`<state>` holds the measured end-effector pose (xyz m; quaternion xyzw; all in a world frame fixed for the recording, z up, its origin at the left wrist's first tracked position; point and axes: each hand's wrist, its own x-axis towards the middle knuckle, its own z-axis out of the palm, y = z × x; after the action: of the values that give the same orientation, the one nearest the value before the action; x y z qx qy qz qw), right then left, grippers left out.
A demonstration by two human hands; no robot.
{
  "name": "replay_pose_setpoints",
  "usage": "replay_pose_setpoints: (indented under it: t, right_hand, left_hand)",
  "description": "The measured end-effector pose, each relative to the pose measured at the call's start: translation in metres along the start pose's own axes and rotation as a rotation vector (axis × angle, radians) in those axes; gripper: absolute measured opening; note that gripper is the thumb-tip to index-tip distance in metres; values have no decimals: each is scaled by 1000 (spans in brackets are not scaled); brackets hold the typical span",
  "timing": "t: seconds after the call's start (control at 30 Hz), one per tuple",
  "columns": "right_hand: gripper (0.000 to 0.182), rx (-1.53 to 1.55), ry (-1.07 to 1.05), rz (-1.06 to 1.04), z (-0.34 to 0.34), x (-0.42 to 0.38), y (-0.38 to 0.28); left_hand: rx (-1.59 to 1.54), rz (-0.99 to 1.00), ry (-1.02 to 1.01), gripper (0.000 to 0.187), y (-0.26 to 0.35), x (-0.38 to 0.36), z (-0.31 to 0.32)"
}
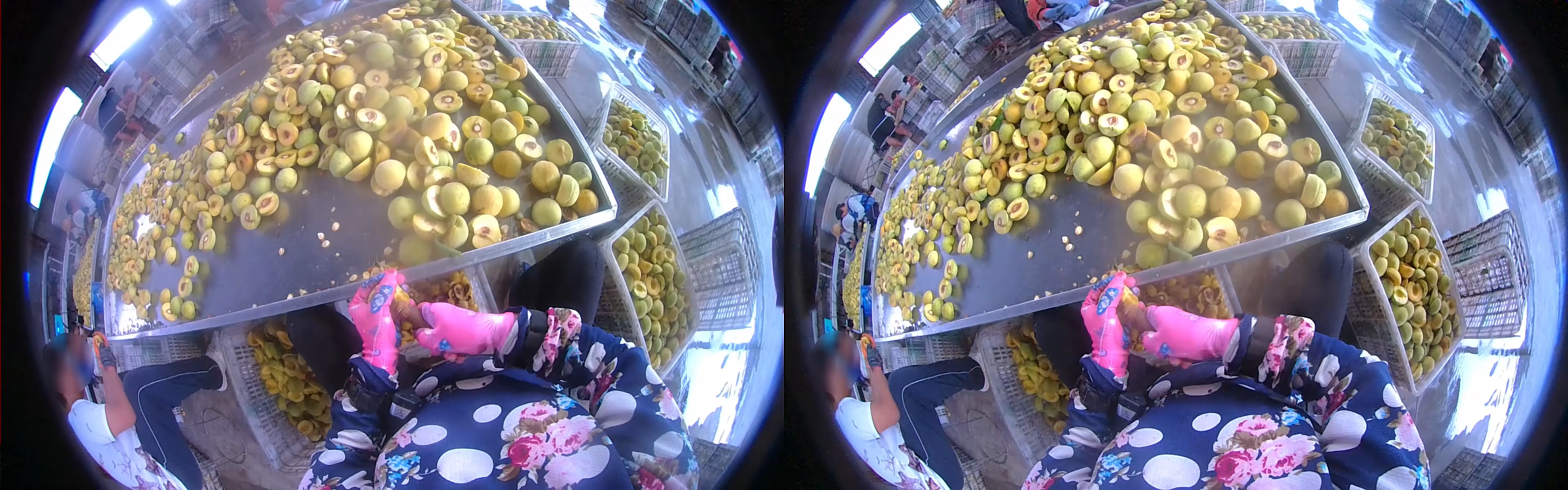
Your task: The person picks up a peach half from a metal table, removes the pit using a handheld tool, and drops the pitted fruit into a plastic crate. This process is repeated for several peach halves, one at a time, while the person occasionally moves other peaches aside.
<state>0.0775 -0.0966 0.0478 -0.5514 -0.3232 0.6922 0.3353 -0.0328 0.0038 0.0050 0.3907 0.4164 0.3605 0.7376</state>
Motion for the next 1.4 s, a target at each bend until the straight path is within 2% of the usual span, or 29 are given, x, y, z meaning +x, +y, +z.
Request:
replay_pose_setpoints:
  t: [0.23, 0.33, 0.43, 0.53, 0.67, 0.83, 0.97, 1.07, 1.2, 1.27, 1.33, 1.4]
  right_hand:
    - [17, 443, -339, -23, -5, 3, 9]
    - [22, 427, -347, -90, -6, 4, 14]
    - [28, 91, -170, 40, -7, -3, 5]
    - [27, 302, -307, 25, -7, -4, 2]
    - [26, 611, -388, 34, 0, -3, 16]
    - [27, 723, -402, -20, 2, -6, 17]
    - [18, 656, -400, 0, 4, -4, 24]
    - [16, 603, -440, -15, 7, -4, 19]
    - [20, 659, -492, -147, 9, -8, 19]
    - [22, 689, -498, -219, 0, -15, 17]
    - [23, 536, -397, -151, -9, -17, 23]
    - [22, 350, -291, -39, -14, -14, 38]
  left_hand:
    - [-125, -48, -28, 15, 1, -4, -1]
    - [-68, -45, -92, 15, -2, -2, -7]
    - [96, -142, -186, 15, 5, 0, -9]
    - [58, -124, -154, 15, 6, -4, -6]
    - [-111, -131, -78, 18, -1, -5, 0]
    - [-215, -132, -34, 23, 3, -8, 9]
    - [-191, -69, 67, 25, 18, -23, 18]
    - [-179, 51, 103, 25, 30, -37, 14]
    - [-324, 88, 177, 25, 36, -27, -21]
    - [649, 800, 361, 28, 41, -13, -69]
    - [696, 785, 475, 24, 62, -6, -129]
    - [-166, 361, 495, 22, 99, -17, -165]
